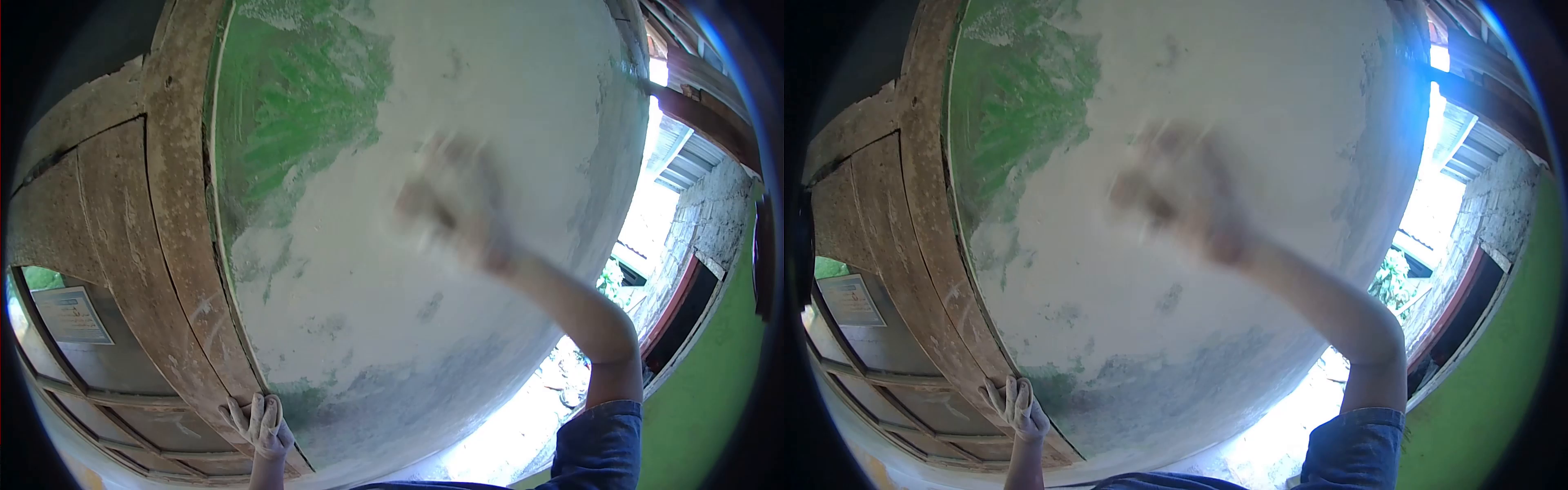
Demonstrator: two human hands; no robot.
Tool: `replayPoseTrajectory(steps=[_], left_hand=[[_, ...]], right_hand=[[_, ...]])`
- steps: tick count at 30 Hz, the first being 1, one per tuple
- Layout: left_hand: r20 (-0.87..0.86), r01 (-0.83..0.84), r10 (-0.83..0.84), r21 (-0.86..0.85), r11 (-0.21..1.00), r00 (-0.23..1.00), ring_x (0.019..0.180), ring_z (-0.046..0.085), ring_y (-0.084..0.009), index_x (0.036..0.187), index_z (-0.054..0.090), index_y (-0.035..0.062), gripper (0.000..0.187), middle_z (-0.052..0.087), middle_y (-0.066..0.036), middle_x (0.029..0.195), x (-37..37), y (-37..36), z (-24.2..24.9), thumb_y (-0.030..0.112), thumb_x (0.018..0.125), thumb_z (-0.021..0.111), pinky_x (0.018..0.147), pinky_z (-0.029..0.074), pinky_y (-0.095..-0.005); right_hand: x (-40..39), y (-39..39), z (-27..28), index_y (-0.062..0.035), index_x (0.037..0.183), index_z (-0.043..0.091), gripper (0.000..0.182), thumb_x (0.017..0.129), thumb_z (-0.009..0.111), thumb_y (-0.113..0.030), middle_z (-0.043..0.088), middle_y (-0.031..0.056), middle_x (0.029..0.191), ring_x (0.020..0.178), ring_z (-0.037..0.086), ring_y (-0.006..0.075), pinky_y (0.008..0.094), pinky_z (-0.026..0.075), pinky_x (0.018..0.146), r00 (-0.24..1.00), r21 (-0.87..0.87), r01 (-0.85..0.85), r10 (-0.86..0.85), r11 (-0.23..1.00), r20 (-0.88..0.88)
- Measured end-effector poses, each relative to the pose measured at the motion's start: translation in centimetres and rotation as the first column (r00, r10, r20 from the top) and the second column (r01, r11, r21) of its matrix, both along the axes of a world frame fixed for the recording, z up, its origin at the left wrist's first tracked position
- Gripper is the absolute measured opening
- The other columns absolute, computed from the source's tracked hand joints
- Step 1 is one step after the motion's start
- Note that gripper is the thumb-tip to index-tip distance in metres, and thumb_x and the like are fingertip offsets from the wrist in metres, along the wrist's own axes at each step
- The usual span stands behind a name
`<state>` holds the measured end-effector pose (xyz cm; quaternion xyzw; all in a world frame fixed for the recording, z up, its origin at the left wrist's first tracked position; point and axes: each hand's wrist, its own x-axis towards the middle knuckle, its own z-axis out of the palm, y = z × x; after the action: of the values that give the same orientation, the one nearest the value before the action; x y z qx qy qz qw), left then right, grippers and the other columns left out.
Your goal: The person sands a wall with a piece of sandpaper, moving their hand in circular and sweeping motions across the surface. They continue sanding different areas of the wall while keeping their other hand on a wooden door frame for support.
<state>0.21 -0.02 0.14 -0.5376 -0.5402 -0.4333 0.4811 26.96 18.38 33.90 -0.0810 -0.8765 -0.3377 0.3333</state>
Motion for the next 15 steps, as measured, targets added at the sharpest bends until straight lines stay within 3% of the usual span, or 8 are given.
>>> replayPoseTrajectory(steps=[1, 3, 6, 8, 10, 12, 14, 15], left_hand=[[-0.001, 0.016, -0.016, 0.011, 1.000, 1.000, 0.131, 0.025, -0.0474, 0.120, 0.053, 0.0095, 0.033, 0.046, -0.011, 0.135, -0.1, 0.0, 0.0, 0.015, 0.092, 0.038, 0.106, 0.009, -0.0614], [-0.013, 0.015, -0.015, 0.003, 1.000, 1.000, 0.130, 0.025, -0.0482, 0.120, 0.053, 0.0084, 0.032, 0.045, -0.012, 0.135, 0.0, 0.0, 0.2, 0.015, 0.092, 0.039, 0.106, 0.009, -0.0615], [-0.021, 0.005, -0.005, -0.001, 1.000, 1.000, 0.130, 0.025, -0.0494, 0.120, 0.052, 0.0075, 0.032, 0.045, -0.013, 0.135, 0.0, 0.0, 0.4, 0.015, 0.092, 0.039, 0.106, 0.010, -0.0617], [-0.017, 0.028, -0.028, 0.013, 1.000, 0.999, 0.129, 0.026, -0.0504, 0.119, 0.052, 0.0067, 0.031, 0.045, -0.014, 0.135, -0.1, 0.1, 0.3, 0.014, 0.092, 0.040, 0.106, 0.010, -0.0620], [-0.016, 0.036, -0.036, 0.011, 0.999, 0.999, 0.129, 0.026, -0.0505, 0.119, 0.052, 0.0065, 0.031, 0.045, -0.014, 0.135, -0.1, 0.1, 0.3, 0.014, 0.092, 0.040, 0.106, 0.010, -0.0620], [-0.024, 0.036, -0.036, 0.021, 0.999, 0.999, 0.129, 0.026, -0.0505, 0.119, 0.052, 0.0060, 0.031, 0.045, -0.015, 0.135, -0.2, 0.1, 0.3, 0.013, 0.091, 0.041, 0.106, 0.011, -0.0619], [0.004, 0.040, -0.040, 0.038, 0.998, 0.999, 0.130, 0.026, -0.0483, 0.119, 0.054, 0.0100, 0.032, 0.047, -0.011, 0.134, -0.3, 0.5, -0.1, 0.017, 0.092, 0.040, 0.107, 0.010, -0.0609], [0.027, 0.055, -0.056, 0.062, 0.997, 0.998, 0.131, 0.027, -0.0461, 0.119, 0.056, 0.0140, 0.033, 0.049, -0.008, 0.133, -0.3, 0.5, -0.2, 0.020, 0.092, 0.038, 0.107, 0.008, -0.0600]], right_hand=[[-0.7, -0.9, -3.6, -0.0260, 0.139, 0.032, 0.047, 0.094, 0.037, -0.041, 0.022, 0.0054, 0.148, 0.138, 0.014, 0.0243, 0.0473, 0.004, 0.112, 0.974, 0.068, 0.111, -0.122, 0.991, 0.188], [0.0, -1.4, -8.2, -0.0303, 0.139, 0.032, 0.048, 0.093, 0.037, -0.044, 0.026, 0.0056, 0.147, 0.137, 0.019, 0.0257, 0.0498, 0.003, 0.112, 0.923, 0.403, -0.123, -0.045, 0.907, 0.382], [0.6, -0.1, -4.9, -0.0249, 0.139, 0.033, 0.051, 0.092, 0.042, -0.041, 0.028, 0.0051, 0.146, 0.136, 0.022, 0.0281, 0.0508, 0.008, 0.112, 0.949, 0.374, -0.180, 0.061, 0.910, 0.309], [2.4, 0.9, -0.6, -0.0164, 0.138, 0.033, 0.053, 0.090, 0.050, -0.030, 0.030, 0.0069, 0.145, 0.133, 0.028, 0.0295, 0.0490, 0.016, 0.111, 0.993, 0.177, -0.104, 0.110, 0.979, -0.029], [4.3, 1.3, 2.9, -0.0075, 0.137, 0.034, 0.054, 0.089, 0.053, -0.020, 0.032, 0.0108, 0.144, 0.134, 0.027, 0.0314, 0.0467, 0.022, 0.109, 0.933, -0.003, -0.044, 0.040, 0.999, -0.358], [4.7, 1.0, 4.2, -0.0031, 0.133, 0.037, 0.049, 0.089, 0.053, -0.016, 0.036, 0.0136, 0.141, 0.132, 0.030, 0.0352, 0.0440, 0.025, 0.108, 0.821, 0.097, -0.108, 0.144, 0.989, -0.553], [5.4, 0.4, 4.2, 0.0032, 0.131, 0.039, 0.043, 0.096, 0.040, -0.022, 0.041, 0.0196, 0.134, 0.128, 0.037, 0.0295, 0.0383, 0.037, 0.102, 0.678, -0.252, -0.157, -0.081, 0.955, -0.730], [6.1, 1.4, 4.2, 0.0032, 0.131, 0.039, 0.043, 0.096, 0.040, -0.022, 0.041, 0.0196, 0.134, 0.128, 0.037, 0.0295, 0.0383, 0.037, 0.102, 0.679, -0.262, -0.160, -0.086, 0.952, -0.729]])
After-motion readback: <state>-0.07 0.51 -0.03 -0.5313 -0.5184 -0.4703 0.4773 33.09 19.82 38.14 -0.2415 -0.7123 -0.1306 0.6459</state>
